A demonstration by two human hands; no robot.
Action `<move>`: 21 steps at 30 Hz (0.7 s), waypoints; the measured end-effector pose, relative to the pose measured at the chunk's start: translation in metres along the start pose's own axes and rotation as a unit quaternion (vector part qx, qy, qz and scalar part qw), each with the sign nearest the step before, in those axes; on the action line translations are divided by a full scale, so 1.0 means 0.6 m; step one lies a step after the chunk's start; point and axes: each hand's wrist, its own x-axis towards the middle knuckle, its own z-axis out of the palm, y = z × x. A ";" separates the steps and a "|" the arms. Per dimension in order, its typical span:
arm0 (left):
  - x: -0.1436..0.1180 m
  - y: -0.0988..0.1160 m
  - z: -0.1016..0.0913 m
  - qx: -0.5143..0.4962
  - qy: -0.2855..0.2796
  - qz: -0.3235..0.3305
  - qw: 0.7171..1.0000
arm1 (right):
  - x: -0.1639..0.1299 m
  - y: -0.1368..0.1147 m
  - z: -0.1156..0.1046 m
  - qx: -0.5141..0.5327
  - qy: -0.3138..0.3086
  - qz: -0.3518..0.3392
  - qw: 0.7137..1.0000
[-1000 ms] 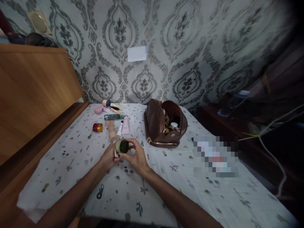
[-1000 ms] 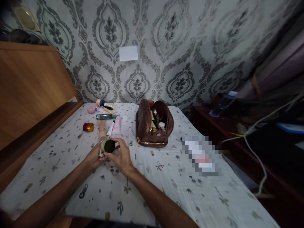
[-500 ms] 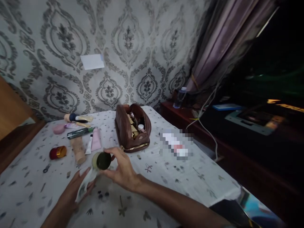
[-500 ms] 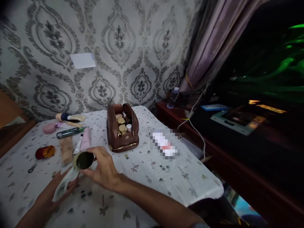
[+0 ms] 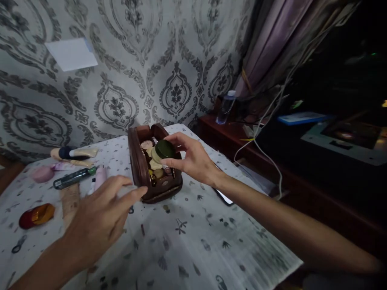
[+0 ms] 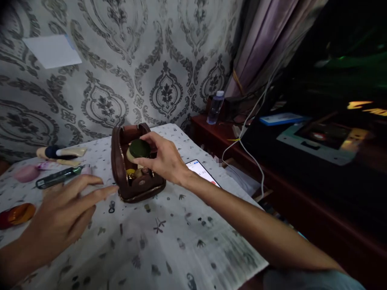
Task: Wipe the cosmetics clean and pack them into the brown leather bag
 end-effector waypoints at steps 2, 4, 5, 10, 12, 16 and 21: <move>0.043 0.003 0.001 0.117 -0.021 0.078 0.990 | 0.009 0.006 -0.005 -0.018 -0.020 -0.012 1.000; 0.074 0.006 0.006 0.174 -0.083 0.107 0.975 | 0.016 0.011 -0.008 -0.040 -0.034 -0.024 0.998; 0.085 0.006 0.009 0.184 -0.118 0.108 0.970 | 0.019 0.014 -0.009 -0.045 -0.040 -0.029 0.998; 0.103 -0.005 0.013 0.137 -0.203 0.065 0.967 | 0.030 0.026 -0.007 -0.048 -0.051 -0.031 0.997; 0.103 -0.009 0.010 0.114 -0.210 0.050 0.970 | 0.031 0.028 -0.006 -0.055 -0.054 -0.029 0.997; 0.103 -0.011 0.008 0.109 -0.224 0.021 0.968 | 0.029 0.027 -0.005 -0.068 -0.075 -0.038 0.994; 0.102 -0.017 0.014 0.113 -0.221 0.016 0.969 | 0.031 0.023 -0.010 -0.132 -0.101 -0.061 0.984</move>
